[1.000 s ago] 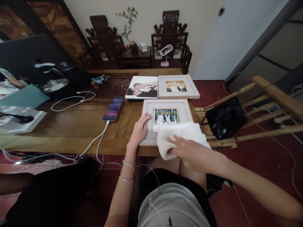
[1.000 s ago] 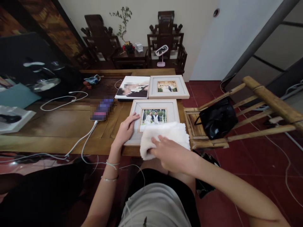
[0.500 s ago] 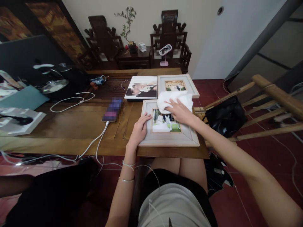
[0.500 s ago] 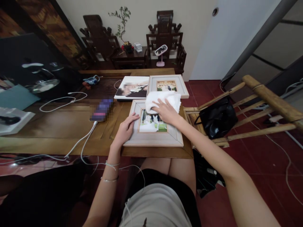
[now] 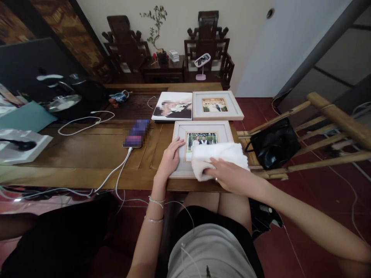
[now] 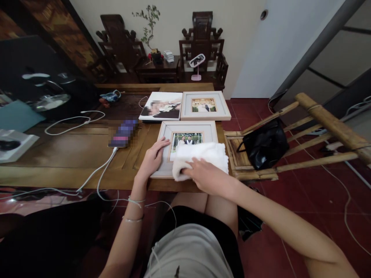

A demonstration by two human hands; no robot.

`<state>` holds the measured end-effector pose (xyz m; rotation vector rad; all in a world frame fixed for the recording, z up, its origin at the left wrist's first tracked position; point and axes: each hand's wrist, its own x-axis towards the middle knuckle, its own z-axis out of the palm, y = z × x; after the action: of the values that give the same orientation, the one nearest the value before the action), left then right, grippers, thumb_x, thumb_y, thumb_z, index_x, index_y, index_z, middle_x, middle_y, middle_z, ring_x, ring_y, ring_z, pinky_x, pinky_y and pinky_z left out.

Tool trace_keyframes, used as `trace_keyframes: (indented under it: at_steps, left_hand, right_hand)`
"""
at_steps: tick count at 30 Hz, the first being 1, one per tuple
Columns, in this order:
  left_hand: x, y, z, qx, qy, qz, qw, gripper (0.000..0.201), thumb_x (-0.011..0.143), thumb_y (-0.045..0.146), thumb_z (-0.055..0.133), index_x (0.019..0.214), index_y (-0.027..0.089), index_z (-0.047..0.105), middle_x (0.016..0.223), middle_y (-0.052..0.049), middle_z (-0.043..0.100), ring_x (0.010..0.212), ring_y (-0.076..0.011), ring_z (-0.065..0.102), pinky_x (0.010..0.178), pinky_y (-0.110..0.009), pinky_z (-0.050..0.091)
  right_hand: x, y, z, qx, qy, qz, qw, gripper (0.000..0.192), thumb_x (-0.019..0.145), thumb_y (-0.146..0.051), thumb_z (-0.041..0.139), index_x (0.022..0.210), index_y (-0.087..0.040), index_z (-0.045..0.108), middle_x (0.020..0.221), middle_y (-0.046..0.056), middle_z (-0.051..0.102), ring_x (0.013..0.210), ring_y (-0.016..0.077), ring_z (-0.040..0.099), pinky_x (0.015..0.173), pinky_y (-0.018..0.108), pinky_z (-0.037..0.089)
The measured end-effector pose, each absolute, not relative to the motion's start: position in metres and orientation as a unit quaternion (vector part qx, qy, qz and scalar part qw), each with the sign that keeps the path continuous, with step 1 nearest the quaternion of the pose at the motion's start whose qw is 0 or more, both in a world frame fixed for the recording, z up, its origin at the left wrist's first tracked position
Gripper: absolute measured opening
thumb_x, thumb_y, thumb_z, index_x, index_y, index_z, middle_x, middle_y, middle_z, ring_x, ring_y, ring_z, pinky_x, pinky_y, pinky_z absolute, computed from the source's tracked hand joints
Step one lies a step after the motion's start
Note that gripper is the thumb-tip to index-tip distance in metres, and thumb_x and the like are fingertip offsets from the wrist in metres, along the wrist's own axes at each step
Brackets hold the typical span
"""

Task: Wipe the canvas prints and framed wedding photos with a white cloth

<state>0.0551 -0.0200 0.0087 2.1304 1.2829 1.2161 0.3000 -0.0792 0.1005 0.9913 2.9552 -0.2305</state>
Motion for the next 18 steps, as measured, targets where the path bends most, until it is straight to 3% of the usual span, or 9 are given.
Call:
trace_keyframes:
  at_steps: [3,9,13,18]
  left_hand:
    - [0.055,-0.02,0.009,0.758,0.453,0.431,0.184,0.035,0.094,0.011,0.036,0.116,0.019,0.062,0.128,-0.009,0.063,0.134,-0.0217,0.046,0.112,-0.052,0.037]
    - [0.054,-0.019,0.007,0.763,0.445,0.431,0.182,0.035,0.096,0.013,0.036,0.117,0.017,0.062,0.129,-0.011,0.063,0.134,-0.0213,0.046,0.112,-0.05,0.037]
    - [0.053,-0.019,0.008,0.763,0.443,0.432,0.185,0.035,0.095,0.011,0.036,0.118,0.018,0.062,0.129,-0.01,0.063,0.133,-0.0211,0.047,0.112,-0.051,0.037]
    - [0.053,-0.019,0.009,0.764,0.442,0.43,0.188,0.036,0.094,0.01,0.036,0.118,0.017,0.062,0.128,-0.011,0.063,0.133,-0.0217,0.047,0.112,-0.051,0.038]
  right_hand:
    - [0.296,-0.101,0.116,0.306,0.946,-0.111,0.006,0.044,0.08,0.0,0.046,0.116,-0.02,0.062,0.111,0.014,0.067,0.094,0.0272,0.066,0.079,0.04,0.053]
    - [0.293,-0.078,0.092,0.341,0.938,-0.062,-0.022,0.045,0.08,-0.002,0.05,0.119,-0.021,0.062,0.126,0.016,0.06,0.111,0.0297,0.06,0.087,0.044,0.052]
    - [0.302,-0.019,0.067,0.354,0.933,0.021,-0.067,0.044,0.082,-0.002,0.049,0.121,-0.018,0.06,0.138,0.013,0.054,0.129,0.0287,0.048,0.106,0.049,0.039]
    - [0.299,0.045,0.064,0.391,0.913,0.088,-0.081,0.044,0.084,-0.005,0.05,0.126,-0.015,0.058,0.149,0.015,0.041,0.14,0.0348,0.031,0.112,0.057,0.025]
